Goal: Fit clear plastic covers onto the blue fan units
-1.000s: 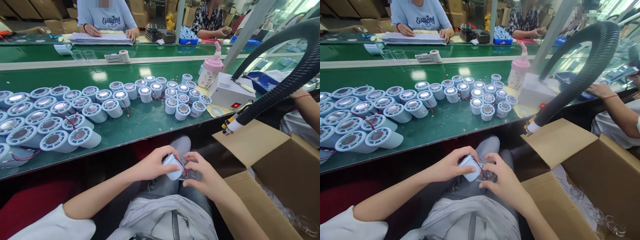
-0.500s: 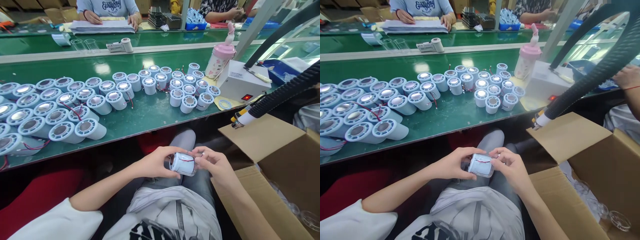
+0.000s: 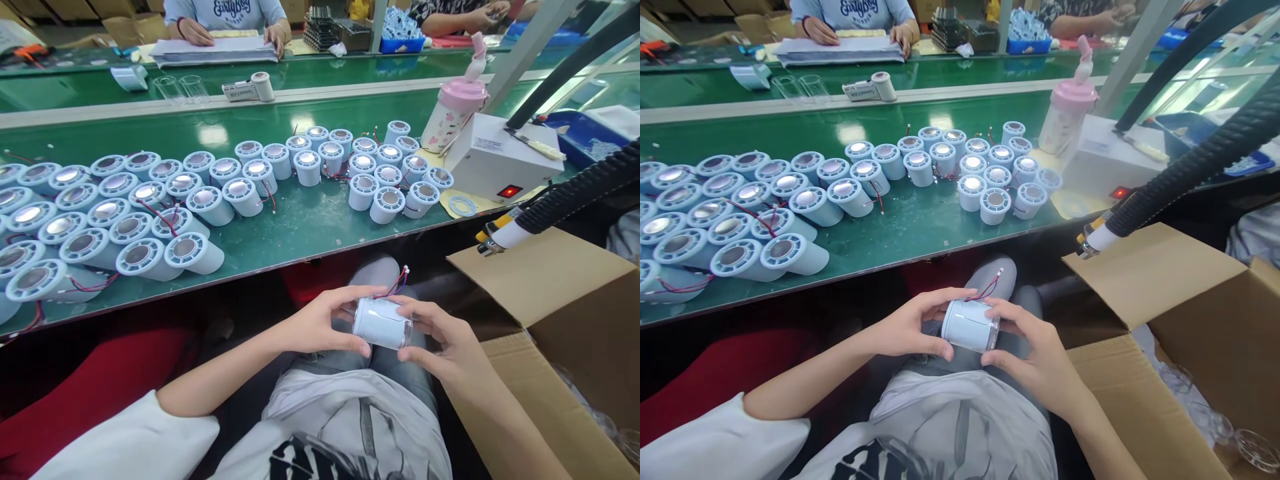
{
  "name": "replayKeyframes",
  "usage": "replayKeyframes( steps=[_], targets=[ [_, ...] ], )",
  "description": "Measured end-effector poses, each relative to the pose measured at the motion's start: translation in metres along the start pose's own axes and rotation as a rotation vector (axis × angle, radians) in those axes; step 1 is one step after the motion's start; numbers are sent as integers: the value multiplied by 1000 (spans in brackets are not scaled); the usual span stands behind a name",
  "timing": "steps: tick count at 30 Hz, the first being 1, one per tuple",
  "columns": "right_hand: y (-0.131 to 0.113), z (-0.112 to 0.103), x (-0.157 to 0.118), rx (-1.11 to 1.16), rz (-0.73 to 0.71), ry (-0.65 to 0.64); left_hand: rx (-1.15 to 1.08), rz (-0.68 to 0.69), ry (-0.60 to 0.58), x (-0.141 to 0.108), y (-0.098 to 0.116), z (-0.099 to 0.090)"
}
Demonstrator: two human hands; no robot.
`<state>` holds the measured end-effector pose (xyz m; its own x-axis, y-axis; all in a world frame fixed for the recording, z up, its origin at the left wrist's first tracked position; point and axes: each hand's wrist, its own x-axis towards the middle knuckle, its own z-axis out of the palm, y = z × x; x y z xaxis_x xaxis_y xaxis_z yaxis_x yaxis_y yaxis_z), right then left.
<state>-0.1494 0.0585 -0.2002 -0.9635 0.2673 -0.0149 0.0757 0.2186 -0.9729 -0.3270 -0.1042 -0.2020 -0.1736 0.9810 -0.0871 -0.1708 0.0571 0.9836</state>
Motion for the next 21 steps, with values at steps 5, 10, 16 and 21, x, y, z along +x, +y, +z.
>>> replayKeyframes(
  steps=[5, 10, 16, 21],
  targets=[
    [-6, 0, 0, 68, 60, -17, 94, 85, -47, -2, 5, -3],
    [-7, 1, 0, 197, 167, -28, 133, 69, -52, -2, 8, -1],
    [-4, 1, 0, 345, 265, -30, 151, 63, -56, -2, 9, 0],
    [-3, 1, 5, 438, 291, -60, 179, 84, -43, -2, 10, 1]
  ],
)
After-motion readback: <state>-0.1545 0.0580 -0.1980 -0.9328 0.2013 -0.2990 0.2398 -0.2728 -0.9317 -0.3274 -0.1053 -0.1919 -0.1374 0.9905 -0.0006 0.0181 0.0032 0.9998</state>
